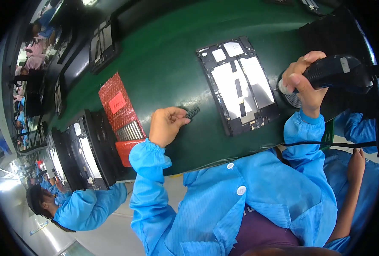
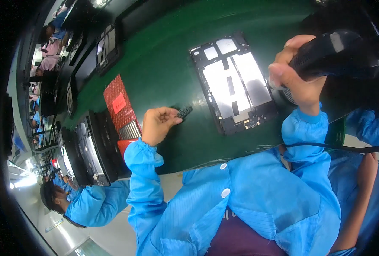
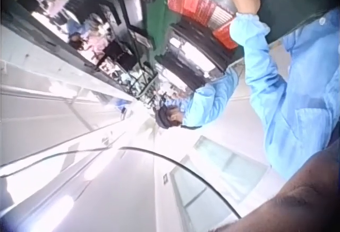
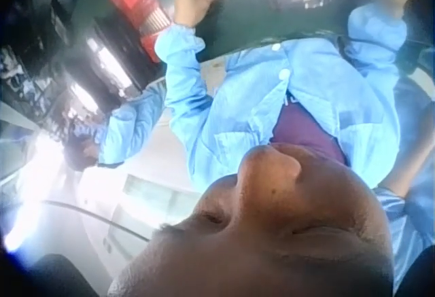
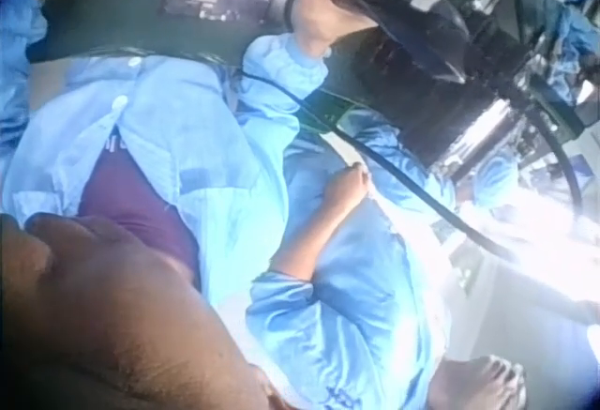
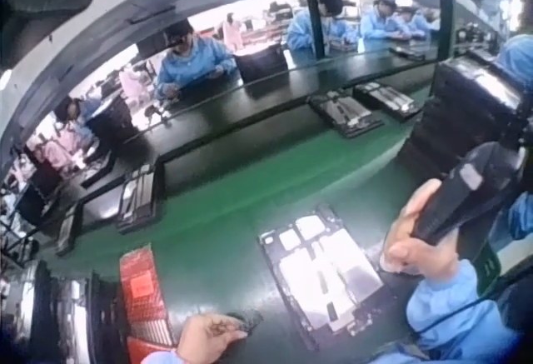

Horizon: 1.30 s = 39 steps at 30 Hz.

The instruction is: The person assembles internal components and circuit boards into an electronic device chassis using an electric screwdriver.

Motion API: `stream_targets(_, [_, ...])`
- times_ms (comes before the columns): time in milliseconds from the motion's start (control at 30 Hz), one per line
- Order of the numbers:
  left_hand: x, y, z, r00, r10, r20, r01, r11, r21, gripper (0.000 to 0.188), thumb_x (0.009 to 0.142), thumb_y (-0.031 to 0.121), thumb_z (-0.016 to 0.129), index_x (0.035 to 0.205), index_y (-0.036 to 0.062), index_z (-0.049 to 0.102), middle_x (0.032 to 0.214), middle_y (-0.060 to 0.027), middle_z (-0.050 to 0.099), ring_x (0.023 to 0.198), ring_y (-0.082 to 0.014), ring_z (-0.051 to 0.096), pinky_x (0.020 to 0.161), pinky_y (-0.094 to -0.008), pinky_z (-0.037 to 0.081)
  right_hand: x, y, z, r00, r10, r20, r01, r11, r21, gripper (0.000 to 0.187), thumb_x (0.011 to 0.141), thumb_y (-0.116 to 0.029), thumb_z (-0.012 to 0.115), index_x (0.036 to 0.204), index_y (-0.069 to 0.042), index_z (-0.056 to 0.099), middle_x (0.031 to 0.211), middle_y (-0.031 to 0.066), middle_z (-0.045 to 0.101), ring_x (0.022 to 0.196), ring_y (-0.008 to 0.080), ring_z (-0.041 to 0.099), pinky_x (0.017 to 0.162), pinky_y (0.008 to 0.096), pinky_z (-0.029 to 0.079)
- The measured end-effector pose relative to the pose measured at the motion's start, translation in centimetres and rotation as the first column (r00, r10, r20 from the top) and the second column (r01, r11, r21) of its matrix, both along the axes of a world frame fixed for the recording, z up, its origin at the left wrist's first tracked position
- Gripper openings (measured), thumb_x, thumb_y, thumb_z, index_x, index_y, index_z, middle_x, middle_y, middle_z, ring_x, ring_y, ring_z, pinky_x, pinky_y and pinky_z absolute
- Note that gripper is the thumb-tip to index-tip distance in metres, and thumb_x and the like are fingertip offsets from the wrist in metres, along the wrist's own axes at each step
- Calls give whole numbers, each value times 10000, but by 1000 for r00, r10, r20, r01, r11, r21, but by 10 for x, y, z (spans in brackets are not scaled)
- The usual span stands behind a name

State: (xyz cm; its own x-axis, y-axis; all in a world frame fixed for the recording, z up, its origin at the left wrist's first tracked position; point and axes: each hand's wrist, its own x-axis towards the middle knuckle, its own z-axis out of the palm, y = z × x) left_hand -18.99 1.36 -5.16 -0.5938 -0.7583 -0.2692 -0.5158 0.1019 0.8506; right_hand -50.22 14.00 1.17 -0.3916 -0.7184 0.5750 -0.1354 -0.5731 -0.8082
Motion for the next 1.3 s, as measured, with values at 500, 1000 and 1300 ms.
stream_targets(500, [-10, -9, 1, 992, 8, 125, 38, 933, -359, 136, 662, -53, 704, 739, -56, 591, 661, -171, 631, 616, -216, 652, 556, -280, 505, 15, -1, -4, 997, 63, 50, -64, 998, 27, 413, 706, 29, 689, 1046, -47, 467, 604, 62, 553, 510, 124, 544, 491, 237, 449])
stream_targets(1000, [-20, 8, 39, 994, -68, -87, 55, 988, -143, 57, 791, -18, 634, 832, -55, 618, 798, -88, 651, 753, -140, 627, 645, -232, 470, 24, -17, 4, 995, 82, -62, -75, 990, 118, 397, 738, 64, 628, 1045, -33, 395, 596, 68, 534, 511, 128, 535, 480, 253, 441])
stream_targets(1300, [-76, -11, 4, 955, 139, -261, -106, 985, 136, 144, 791, -24, 626, 909, -105, 617, 746, -114, 658, 574, -114, 594, 540, -220, 486, 55, -74, 0, 976, 216, -13, -214, 972, 100, 402, 738, 64, 672, 1054, 11, 428, 590, 57, 552, 497, 100, 532, 467, 229, 420])
